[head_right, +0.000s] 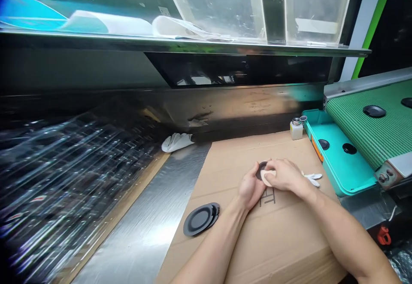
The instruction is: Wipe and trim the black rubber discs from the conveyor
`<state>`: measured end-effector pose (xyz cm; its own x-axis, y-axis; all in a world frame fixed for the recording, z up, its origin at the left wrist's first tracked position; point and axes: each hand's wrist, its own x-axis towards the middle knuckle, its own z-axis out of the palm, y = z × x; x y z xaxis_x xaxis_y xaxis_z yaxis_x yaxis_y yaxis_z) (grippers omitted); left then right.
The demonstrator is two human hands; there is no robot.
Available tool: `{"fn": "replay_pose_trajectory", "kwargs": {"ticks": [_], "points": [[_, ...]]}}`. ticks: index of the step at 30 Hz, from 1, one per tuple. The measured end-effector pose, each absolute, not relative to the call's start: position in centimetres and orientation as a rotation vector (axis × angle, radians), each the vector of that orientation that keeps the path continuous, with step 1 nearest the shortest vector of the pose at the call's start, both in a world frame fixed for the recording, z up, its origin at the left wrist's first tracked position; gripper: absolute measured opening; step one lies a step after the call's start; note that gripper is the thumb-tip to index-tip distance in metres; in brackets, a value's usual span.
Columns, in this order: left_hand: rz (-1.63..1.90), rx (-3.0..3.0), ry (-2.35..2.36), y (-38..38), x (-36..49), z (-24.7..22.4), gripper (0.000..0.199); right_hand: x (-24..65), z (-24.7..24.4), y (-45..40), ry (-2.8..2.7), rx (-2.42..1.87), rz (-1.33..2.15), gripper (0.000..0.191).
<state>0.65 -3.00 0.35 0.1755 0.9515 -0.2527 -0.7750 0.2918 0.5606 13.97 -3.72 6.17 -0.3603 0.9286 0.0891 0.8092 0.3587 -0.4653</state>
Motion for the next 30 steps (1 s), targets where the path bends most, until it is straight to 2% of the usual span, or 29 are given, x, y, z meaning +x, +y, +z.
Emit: {"fn": "replay_pose_trajectory", "kwargs": {"ticks": [4,11,21,25,30], "points": [[1.271,0.372,0.667,-3.0,0.8,0.4,0.031,14.0,5.8,-3.8,-2.141,-1.797,0.242,0.027],[1.260,0.253,0.674,-2.8,0.2,0.6,0.035,13.0,4.2,-3.3,-2.143,-1.913,0.068,0.031],[1.295,0.231,0.639,-2.5,0.5,0.6,0.034,12.5,4.0,-3.5,-2.162,-1.785,0.125,0.036],[1.290,0.263,0.640,-2.4,0.4,0.1,0.033,11.9,4.2,-3.0,-2.119,-1.934,0.077,0.036],[1.281,0.238,0.610,-2.4,0.5,0.2,0.031,11.3,3.8,-3.9,-2.214,-1.870,0.112,0.038]]}}
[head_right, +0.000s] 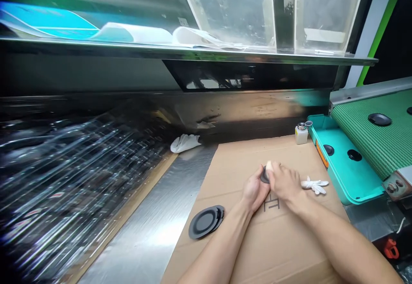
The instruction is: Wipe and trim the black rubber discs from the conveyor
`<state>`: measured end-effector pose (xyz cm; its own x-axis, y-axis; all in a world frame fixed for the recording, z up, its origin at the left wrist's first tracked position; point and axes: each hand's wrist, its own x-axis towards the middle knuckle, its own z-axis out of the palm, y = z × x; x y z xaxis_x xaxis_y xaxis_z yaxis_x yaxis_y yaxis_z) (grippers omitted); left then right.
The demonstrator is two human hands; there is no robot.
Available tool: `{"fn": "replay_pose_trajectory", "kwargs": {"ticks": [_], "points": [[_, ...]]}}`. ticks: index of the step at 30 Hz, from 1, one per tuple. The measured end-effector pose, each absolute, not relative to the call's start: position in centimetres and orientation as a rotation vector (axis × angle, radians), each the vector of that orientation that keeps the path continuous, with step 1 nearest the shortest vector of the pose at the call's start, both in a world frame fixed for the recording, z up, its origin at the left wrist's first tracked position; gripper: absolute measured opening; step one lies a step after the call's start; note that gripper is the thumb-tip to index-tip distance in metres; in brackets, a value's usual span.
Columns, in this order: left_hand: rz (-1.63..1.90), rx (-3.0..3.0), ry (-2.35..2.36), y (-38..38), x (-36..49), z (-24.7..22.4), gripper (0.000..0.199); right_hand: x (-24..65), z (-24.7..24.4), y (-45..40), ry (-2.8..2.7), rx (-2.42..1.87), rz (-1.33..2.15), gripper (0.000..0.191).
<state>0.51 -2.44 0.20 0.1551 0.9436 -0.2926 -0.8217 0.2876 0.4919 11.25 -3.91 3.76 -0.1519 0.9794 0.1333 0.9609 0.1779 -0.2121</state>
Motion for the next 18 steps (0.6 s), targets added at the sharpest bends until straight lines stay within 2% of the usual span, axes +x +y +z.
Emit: {"fn": "replay_pose_trajectory", "kwargs": {"ticks": [6,12,14,18], "points": [[1.203,0.229,0.580,-2.7,0.2,0.8,0.036,10.8,4.1,-3.7,-2.225,-1.901,0.129,0.040],[1.186,0.416,0.663,-3.4,-0.2,1.3,0.030,15.8,5.6,-1.0,-1.909,-2.157,-0.023,0.041],[1.272,0.636,0.776,-3.9,0.0,1.5,0.044,17.6,5.6,-0.5,-1.837,-2.170,-0.064,0.041],[1.478,1.348,1.085,-5.4,0.5,1.8,0.084,19.0,5.0,0.0,-1.872,-2.124,0.003,0.040]]}}
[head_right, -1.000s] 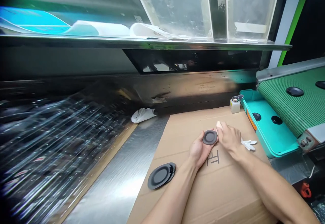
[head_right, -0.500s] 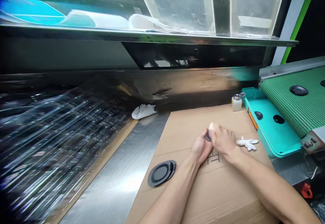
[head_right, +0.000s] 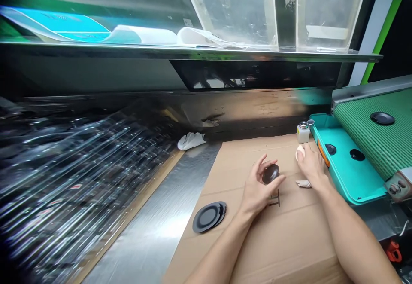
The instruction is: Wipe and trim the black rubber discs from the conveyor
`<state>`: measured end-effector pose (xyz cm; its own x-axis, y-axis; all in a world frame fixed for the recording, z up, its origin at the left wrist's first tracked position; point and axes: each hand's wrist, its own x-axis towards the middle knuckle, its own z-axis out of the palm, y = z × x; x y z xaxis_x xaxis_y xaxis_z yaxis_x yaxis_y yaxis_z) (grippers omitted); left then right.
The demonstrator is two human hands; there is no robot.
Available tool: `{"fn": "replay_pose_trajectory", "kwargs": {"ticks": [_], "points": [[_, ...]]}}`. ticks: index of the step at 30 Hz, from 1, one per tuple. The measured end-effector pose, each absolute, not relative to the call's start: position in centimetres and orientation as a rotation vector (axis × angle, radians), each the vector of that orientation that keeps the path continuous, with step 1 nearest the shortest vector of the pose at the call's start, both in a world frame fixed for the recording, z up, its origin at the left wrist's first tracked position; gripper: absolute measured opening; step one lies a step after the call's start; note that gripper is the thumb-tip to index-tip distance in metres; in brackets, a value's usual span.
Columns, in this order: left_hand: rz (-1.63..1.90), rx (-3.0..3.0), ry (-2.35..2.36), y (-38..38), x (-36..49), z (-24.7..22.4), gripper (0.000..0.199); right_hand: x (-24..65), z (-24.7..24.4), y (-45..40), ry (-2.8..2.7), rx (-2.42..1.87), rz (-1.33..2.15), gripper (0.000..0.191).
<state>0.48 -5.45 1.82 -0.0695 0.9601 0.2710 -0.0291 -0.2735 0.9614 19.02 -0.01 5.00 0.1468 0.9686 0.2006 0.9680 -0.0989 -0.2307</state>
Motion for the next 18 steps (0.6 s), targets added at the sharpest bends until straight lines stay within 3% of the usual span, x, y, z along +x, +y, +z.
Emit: {"fn": "replay_pose_trajectory", "kwargs": {"ticks": [4,11,15,18], "points": [[1.618,1.925,1.198,-6.54,0.73,2.04,0.097,18.70,4.49,0.06,-1.937,-2.110,0.092,0.041],[1.685,2.070,1.230,-6.44,0.63,2.11,0.104,18.35,4.72,-0.10,-2.126,-2.154,0.130,0.043],[1.665,2.061,1.222,-6.37,0.39,1.96,0.098,18.25,5.03,-0.18,-2.140,-2.169,0.131,0.043],[1.607,1.936,1.164,-6.26,0.59,2.11,0.075,18.22,4.95,-0.15,-2.144,-2.170,0.132,0.043]]}}
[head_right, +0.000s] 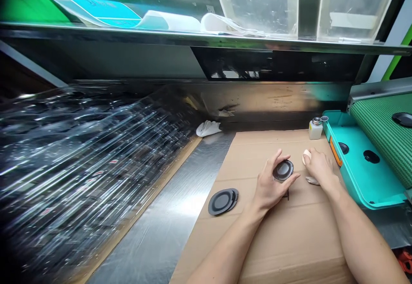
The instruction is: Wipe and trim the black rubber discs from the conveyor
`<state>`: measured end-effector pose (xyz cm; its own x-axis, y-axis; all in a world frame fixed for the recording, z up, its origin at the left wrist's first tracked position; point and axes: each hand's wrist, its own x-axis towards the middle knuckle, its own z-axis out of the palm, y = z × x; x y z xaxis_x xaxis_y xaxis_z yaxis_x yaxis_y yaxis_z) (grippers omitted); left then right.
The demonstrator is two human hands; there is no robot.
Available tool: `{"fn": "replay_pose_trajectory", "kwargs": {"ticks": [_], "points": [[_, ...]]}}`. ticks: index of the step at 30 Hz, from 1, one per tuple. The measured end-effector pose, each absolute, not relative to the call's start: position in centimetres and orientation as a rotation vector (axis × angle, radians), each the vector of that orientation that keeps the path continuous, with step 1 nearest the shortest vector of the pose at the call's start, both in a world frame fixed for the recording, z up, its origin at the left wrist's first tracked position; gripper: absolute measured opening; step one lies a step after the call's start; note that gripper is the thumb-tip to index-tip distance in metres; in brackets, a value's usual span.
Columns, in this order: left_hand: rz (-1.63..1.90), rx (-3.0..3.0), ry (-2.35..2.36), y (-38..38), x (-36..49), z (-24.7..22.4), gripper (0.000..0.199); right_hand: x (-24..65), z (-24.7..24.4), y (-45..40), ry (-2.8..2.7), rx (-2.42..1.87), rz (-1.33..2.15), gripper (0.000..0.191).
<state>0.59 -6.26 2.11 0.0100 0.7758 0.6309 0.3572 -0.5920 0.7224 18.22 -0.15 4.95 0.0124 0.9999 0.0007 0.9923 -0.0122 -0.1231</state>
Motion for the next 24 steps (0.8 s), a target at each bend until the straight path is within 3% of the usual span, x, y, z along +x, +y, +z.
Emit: {"fn": "replay_pose_trajectory", "kwargs": {"ticks": [3,8,15,24], "points": [[1.527,1.604,1.176,-6.2,0.7,3.0,0.040,18.4,4.5,0.1,-2.124,-2.180,0.140,0.044],[1.402,1.328,1.364,-8.5,-3.5,5.4,0.033,18.6,3.8,0.6,-2.121,-2.131,0.187,0.043],[0.805,1.440,1.769,-14.3,-15.4,6.2,0.052,17.8,3.8,0.1,-2.138,-2.154,0.224,0.038],[0.305,1.822,1.940,-11.3,-15.2,6.0,0.067,17.0,3.2,-0.5,-2.078,-2.069,0.316,0.033]]}}
